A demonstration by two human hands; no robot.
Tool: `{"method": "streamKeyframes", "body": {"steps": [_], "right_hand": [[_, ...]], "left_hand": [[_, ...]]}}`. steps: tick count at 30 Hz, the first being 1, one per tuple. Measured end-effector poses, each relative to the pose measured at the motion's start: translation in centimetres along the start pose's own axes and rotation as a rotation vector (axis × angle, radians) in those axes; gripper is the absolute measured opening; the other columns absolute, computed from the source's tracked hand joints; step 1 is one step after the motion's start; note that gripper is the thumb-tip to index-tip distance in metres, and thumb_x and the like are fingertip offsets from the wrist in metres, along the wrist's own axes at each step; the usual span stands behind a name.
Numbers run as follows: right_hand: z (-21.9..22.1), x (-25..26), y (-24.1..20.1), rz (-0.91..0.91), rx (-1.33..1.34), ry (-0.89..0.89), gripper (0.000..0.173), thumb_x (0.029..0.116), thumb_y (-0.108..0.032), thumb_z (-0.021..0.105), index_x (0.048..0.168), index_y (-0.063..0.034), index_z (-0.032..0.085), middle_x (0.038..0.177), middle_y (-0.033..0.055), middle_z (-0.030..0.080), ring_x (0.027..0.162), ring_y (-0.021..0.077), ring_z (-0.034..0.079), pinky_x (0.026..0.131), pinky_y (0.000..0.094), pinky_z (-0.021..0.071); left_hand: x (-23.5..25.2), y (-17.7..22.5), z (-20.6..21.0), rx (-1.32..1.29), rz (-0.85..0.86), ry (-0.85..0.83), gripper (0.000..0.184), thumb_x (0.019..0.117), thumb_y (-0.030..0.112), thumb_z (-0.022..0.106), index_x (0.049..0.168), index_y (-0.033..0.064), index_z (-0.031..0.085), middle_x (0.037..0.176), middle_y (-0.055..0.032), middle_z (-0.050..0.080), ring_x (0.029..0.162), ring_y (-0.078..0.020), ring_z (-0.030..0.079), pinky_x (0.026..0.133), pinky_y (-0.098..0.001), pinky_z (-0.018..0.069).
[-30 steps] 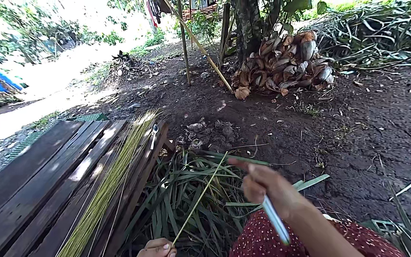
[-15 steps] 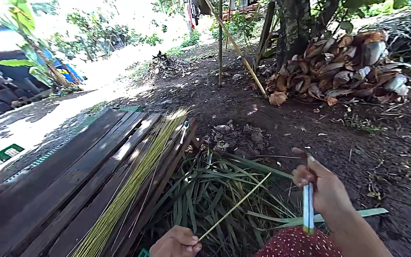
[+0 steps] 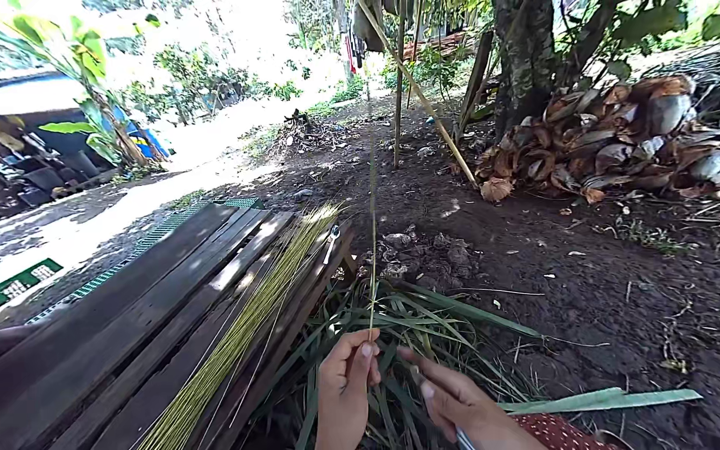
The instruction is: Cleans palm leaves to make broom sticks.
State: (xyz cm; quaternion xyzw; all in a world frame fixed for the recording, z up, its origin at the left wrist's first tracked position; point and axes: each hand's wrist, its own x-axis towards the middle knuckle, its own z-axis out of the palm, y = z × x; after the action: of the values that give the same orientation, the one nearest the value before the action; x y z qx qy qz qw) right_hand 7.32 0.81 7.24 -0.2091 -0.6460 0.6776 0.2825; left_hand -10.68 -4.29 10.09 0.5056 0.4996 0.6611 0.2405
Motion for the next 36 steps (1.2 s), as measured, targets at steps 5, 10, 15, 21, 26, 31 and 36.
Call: {"method": "streamKeyframes", "body": {"steps": [5,10,15,21,26,31,36], "right_hand": [[-1.9,0.9,-2.1,-0.135,0.118,0.038,0.053,0.1055,-0.022,0.043,0.155,-0.0030,0.037,0.064,-0.0163,0.045,0.051,-0.0056,0.041,0.049,0.0133,0.0365],[-0.7,0.7,-1.5,-0.141,0.209,0.025,0.037,0.1055,-0.018,0.046,0.139,-0.0042,0.057,0.071,-0.0158,0.053,0.054,-0.0073,0.044,0.051,0.0111,0.0389],[-2.6,0.0,-1.2,-0.278,0.269,0.290,0.036,0.1060,-0.024,0.047,0.136,-0.0085,0.060,0.062,-0.0182,0.050,0.051,-0.0066,0.045,0.050,0.0126,0.0415],[-3.1,-1.0,-2.2,-0.211,0.303,0.255,0.040,0.1066,-0.020,0.043,0.141,-0.0055,0.056,0.060,-0.0182,0.047,0.050,-0.0066,0.043,0.050,0.0120,0.0397],[-0.1,-1.5,-1.8,-0.118,0.230,0.037,0.041,0.1056,-0.020,0.046,0.142,-0.0020,0.054,0.066,-0.0182,0.048,0.053,-0.0083,0.041,0.049,0.0111,0.0366],[-2.2,-1.6,-1.5,-0.304,0.235,0.293,0.032,0.1053,-0.024,0.050,0.128,-0.0097,0.068,0.061,-0.0189,0.050,0.051,-0.0088,0.044,0.049,0.0107,0.0392],[-8.1,-2.2,-3.4,-0.371,0.351,0.680,0.039,0.1068,-0.017,0.031,0.129,-0.0063,0.061,0.052,-0.0146,0.049,0.044,-0.0032,0.047,0.048,0.0148,0.0443]], "left_hand": [[-0.9,0.5,0.7,0.212,-0.032,-0.121,0.018,0.0983,0.002,0.055,0.103,-0.0032,0.071,0.082,0.0046,0.067,0.064,0.0062,0.057,0.058,-0.0108,0.0490],[-1.7,0.8,1.4,0.351,0.080,-0.209,0.013,0.0940,0.008,0.066,0.096,-0.0033,0.073,0.083,-0.0028,0.068,0.068,0.0024,0.063,0.064,-0.0128,0.0547],[-2.1,1.4,-0.9,0.563,0.047,-0.300,0.017,0.0946,0.010,0.065,0.101,-0.0004,0.076,0.088,-0.0069,0.074,0.072,-0.0044,0.067,0.068,-0.0187,0.0564],[-2.8,1.4,-1.1,0.672,0.203,-0.142,0.014,0.0893,0.011,0.072,0.089,-0.0013,0.076,0.079,-0.0074,0.072,0.068,-0.0002,0.064,0.066,-0.0113,0.0514],[-2.7,1.8,1.0,0.616,0.296,-0.132,0.014,0.0889,0.011,0.071,0.086,-0.0016,0.076,0.073,-0.0070,0.068,0.066,-0.0001,0.061,0.064,-0.0092,0.0488],[-2.5,2.2,0.7,0.585,0.318,-0.175,0.016,0.0907,0.012,0.071,0.086,-0.0022,0.075,0.072,-0.0065,0.067,0.067,0.0009,0.060,0.064,-0.0083,0.0473],[-2.6,2.6,-1.3,0.616,0.293,-0.176,0.017,0.0906,0.012,0.071,0.085,-0.0038,0.074,0.071,-0.0071,0.066,0.066,0.0010,0.059,0.064,-0.0094,0.0471]]}}
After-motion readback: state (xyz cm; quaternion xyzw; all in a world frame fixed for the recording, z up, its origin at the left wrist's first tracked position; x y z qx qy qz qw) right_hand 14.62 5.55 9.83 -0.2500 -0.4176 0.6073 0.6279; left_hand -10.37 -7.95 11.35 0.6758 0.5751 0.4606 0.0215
